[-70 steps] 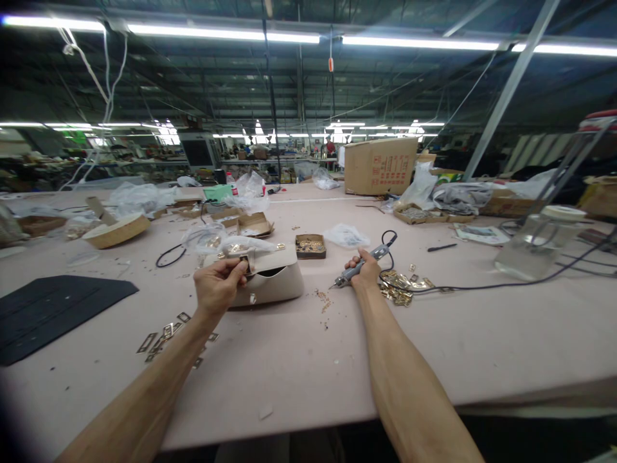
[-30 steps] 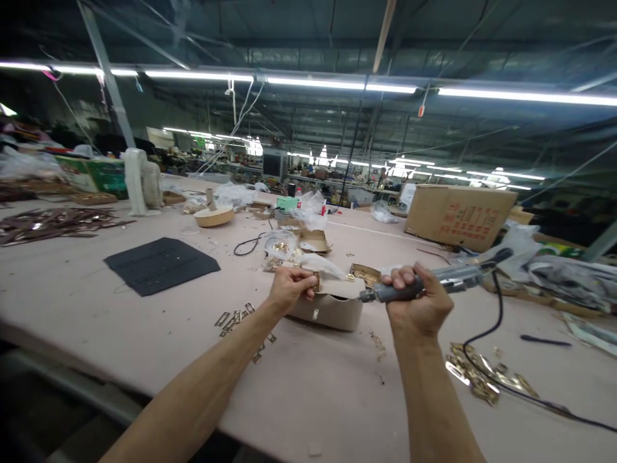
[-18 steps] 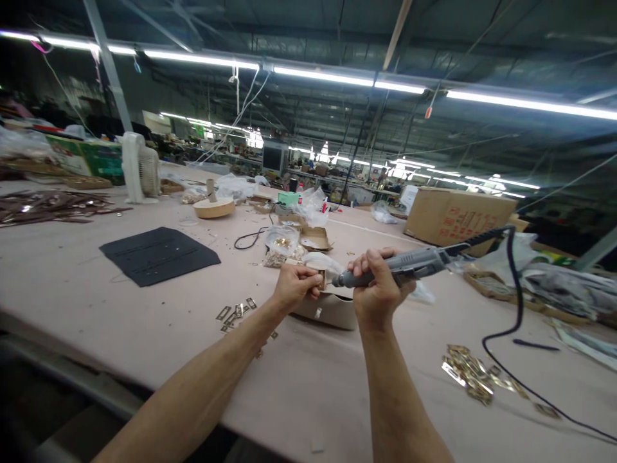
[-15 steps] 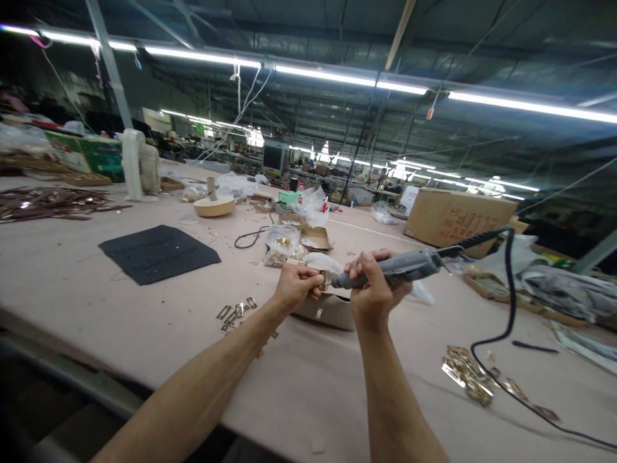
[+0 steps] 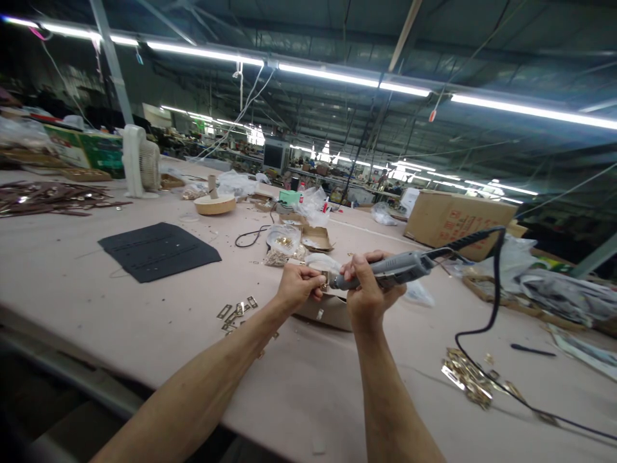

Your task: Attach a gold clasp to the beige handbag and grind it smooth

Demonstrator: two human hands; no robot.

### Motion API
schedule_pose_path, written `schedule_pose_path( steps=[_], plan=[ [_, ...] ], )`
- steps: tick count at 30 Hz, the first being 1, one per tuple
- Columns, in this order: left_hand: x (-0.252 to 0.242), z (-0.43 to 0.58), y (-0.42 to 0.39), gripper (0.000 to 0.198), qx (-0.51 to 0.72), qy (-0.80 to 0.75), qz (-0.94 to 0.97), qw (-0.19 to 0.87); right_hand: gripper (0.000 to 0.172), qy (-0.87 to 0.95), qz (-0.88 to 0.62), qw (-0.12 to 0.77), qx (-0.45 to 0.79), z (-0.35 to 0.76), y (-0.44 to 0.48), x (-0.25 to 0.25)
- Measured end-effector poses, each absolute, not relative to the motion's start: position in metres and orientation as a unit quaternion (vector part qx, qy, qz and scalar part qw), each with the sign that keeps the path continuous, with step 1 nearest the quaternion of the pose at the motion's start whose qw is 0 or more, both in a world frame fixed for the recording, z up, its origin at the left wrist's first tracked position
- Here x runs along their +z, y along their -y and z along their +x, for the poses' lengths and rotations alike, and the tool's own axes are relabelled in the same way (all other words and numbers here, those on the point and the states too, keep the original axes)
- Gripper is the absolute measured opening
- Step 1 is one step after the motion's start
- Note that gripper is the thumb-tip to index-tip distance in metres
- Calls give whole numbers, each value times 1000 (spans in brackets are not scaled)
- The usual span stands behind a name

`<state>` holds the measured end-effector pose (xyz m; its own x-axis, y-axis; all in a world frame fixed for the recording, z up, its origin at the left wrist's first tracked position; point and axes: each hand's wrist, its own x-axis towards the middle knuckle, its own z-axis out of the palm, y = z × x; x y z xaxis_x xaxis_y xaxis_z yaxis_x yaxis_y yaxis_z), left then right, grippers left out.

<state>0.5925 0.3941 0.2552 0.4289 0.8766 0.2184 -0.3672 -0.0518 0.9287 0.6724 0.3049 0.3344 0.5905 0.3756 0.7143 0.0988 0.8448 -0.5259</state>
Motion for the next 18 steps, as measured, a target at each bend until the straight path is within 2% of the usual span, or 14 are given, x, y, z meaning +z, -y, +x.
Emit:
schedule_pose_path(
  steps=[18],
  plan=[
    [255,591,-394,12,476,-237,552,643,25,479,-288,829,22,664,-308,324]
  ],
)
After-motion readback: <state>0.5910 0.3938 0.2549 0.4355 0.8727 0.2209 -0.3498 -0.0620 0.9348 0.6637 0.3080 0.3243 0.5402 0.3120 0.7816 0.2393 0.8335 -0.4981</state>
